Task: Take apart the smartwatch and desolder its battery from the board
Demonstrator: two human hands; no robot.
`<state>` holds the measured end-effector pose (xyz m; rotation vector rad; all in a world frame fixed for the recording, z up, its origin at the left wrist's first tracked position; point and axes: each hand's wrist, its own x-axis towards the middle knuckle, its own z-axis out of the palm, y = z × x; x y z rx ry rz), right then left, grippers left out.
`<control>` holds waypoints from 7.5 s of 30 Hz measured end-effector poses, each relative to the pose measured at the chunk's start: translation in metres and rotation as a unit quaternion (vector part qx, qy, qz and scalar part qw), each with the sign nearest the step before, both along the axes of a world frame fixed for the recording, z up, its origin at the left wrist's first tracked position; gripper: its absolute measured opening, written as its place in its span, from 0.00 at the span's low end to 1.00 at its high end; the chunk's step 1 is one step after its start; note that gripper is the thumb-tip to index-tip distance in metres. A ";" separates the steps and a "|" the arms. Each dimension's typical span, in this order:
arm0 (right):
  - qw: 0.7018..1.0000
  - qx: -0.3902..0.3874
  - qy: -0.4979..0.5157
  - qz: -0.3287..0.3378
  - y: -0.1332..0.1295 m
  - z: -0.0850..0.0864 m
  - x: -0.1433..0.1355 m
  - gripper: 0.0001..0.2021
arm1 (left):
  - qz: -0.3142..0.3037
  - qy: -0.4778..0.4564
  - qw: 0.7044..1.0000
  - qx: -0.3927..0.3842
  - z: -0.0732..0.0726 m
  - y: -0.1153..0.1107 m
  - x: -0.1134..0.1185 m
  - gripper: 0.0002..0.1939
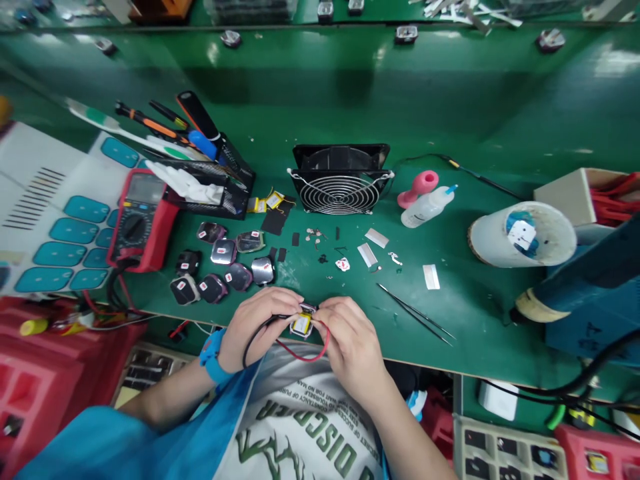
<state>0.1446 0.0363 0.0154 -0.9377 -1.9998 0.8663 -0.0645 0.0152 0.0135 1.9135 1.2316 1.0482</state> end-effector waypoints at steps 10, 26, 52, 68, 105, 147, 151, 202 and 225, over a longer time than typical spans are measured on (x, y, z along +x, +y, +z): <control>0.995 0.083 -0.041 0.022 -0.005 -0.010 0.008 0.08 | -0.006 0.023 0.999 0.028 -0.016 -0.011 0.001 0.13; 0.987 0.129 -0.093 0.023 -0.004 -0.024 0.014 0.14 | 0.007 0.098 0.995 0.027 -0.022 -0.014 0.003 0.07; 0.997 0.020 0.007 0.077 -0.057 0.008 -0.027 0.07 | -0.090 0.163 0.982 0.021 0.028 -0.054 -0.029 0.11; 0.997 0.057 0.029 -0.044 -0.024 0.003 -0.015 0.13 | 0.041 -0.261 0.901 -0.344 0.028 -0.034 -0.011 0.11; 0.757 -0.415 0.503 -0.043 -0.036 0.020 0.024 0.15 | -0.134 -0.225 0.953 -0.155 0.035 0.016 0.054 0.22; 0.846 -0.346 0.397 -0.084 -0.048 0.030 0.033 0.12 | -0.114 -0.263 0.927 -0.240 0.032 0.008 0.056 0.24; 0.845 -0.346 0.398 -0.085 -0.049 0.030 0.032 0.12 | -0.115 -0.277 0.923 -0.241 0.032 0.008 0.057 0.23; 0.845 -0.343 0.406 -0.055 -0.047 0.030 0.033 0.06 | -0.142 -0.300 0.913 -0.235 0.028 0.008 0.054 0.24; 0.851 -0.354 0.384 -0.061 -0.046 0.031 0.032 0.10 | -0.127 -0.283 0.921 -0.235 0.028 0.009 0.054 0.24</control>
